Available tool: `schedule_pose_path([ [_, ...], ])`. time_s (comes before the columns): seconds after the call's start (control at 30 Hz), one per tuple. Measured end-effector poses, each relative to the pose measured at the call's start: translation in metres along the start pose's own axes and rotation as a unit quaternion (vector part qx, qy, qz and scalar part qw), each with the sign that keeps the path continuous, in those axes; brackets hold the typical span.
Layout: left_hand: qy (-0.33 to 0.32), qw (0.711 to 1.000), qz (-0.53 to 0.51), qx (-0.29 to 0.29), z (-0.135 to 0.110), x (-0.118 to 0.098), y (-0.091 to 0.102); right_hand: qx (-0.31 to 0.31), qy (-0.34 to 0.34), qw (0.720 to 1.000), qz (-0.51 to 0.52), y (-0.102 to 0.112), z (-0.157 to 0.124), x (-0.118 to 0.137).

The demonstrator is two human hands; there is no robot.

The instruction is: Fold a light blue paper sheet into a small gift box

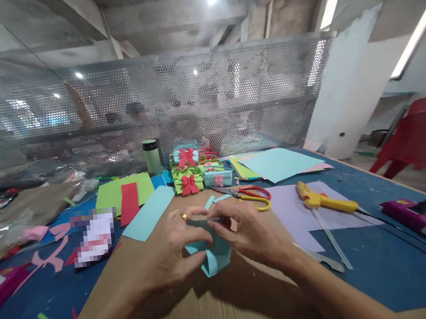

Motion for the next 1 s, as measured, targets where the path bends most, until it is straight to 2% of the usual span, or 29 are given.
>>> schedule_pose_path([
  [0.1, -0.045, 0.998, 0.012, -0.032, 0.0, 0.004, -0.008, 0.016, -0.023, 0.999, 0.015, -0.003, 0.001, 0.0],
  [0.2, -0.063, 0.996, 0.002, -0.064, 0.0, 0.003, -0.008, 0.036, -0.051, 0.996, 0.059, 0.001, 0.003, 0.001],
  [0.4, -0.034, 0.979, -0.056, -0.193, -0.002, 0.003, 0.007, 0.016, -0.079, 0.973, 0.217, 0.013, 0.007, -0.003],
  [0.53, -0.026, 0.965, -0.046, -0.256, -0.004, 0.006, 0.014, 0.054, -0.079, 0.954, 0.283, 0.013, 0.006, -0.006],
  [0.77, -0.036, 0.963, -0.026, -0.267, -0.005, 0.006, 0.01, 0.086, -0.082, 0.929, 0.349, 0.008, 0.005, -0.003],
  [1.0, -0.044, 0.968, -0.024, -0.248, -0.003, 0.003, 0.009, 0.11, -0.092, 0.934, 0.328, 0.006, 0.005, -0.001],
])
Point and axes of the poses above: each hand's wrist, its own z-axis towards the middle knuckle, its own y-axis out of the back of the hand, x = y × z, the point moved 1 cm from there along z, towards the middle knuckle
